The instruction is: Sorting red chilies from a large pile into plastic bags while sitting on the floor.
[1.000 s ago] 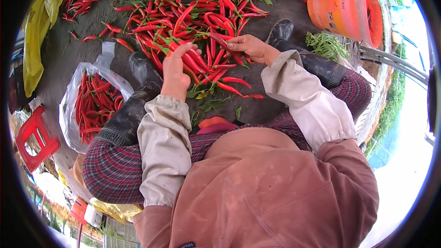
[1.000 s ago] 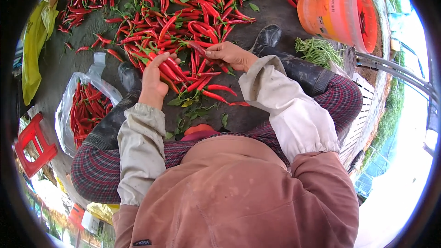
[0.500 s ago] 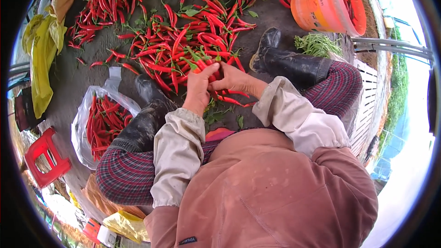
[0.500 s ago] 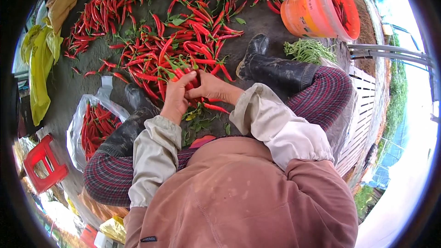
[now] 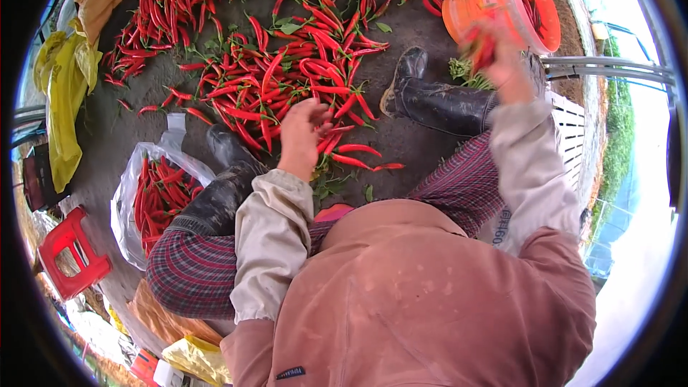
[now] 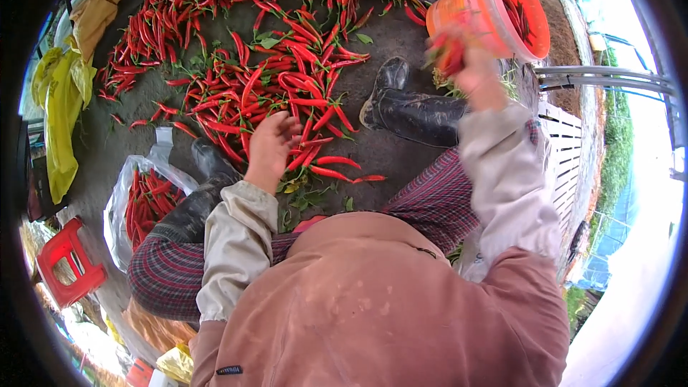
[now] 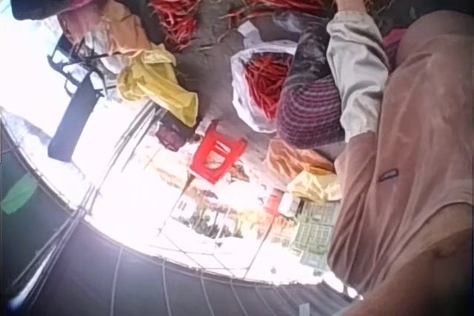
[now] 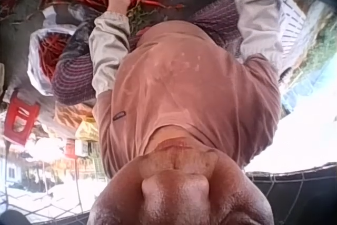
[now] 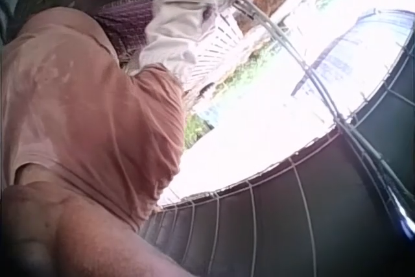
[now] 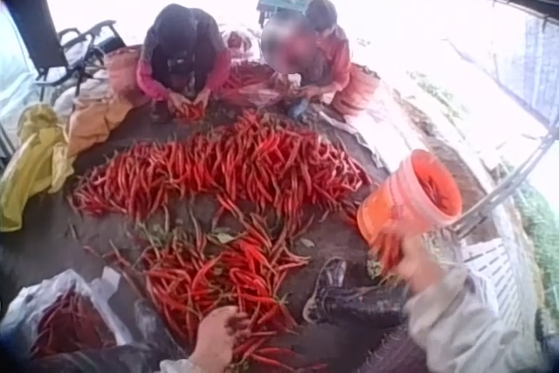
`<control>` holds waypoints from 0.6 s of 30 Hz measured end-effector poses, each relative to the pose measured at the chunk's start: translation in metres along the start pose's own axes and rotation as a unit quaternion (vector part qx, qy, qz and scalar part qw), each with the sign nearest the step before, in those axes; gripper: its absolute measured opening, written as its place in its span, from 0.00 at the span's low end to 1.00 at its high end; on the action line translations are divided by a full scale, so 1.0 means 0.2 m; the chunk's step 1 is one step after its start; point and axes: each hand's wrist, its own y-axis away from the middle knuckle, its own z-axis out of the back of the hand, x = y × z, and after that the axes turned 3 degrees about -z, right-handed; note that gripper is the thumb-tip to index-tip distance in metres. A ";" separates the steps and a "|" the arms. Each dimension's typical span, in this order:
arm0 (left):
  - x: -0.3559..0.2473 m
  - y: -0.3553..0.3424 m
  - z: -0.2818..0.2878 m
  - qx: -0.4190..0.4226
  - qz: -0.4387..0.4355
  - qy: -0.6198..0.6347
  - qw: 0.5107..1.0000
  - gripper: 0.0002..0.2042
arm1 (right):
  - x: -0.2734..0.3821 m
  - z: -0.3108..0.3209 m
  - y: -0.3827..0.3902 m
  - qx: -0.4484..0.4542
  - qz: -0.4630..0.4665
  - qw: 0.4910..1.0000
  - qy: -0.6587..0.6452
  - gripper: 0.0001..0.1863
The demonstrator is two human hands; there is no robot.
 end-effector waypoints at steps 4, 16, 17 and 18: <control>0.04 -0.16 0.09 -0.121 0.020 0.042 0.992 0.08 | 1.14 0.79 -0.07 -0.003 0.002 0.995 -0.104 0.13; 0.01 -0.12 0.10 -0.156 -0.032 0.028 0.987 0.09 | 0.04 0.25 -0.54 0.085 0.284 0.794 0.531 0.12; -0.01 -0.09 0.22 -0.190 -0.040 0.029 0.981 0.09 | -0.31 -0.14 -0.47 0.046 0.054 0.887 0.457 0.11; 0.00 -0.10 0.21 -0.186 -0.037 0.028 0.981 0.08 | -0.50 -0.24 -0.46 0.074 0.088 0.795 0.596 0.12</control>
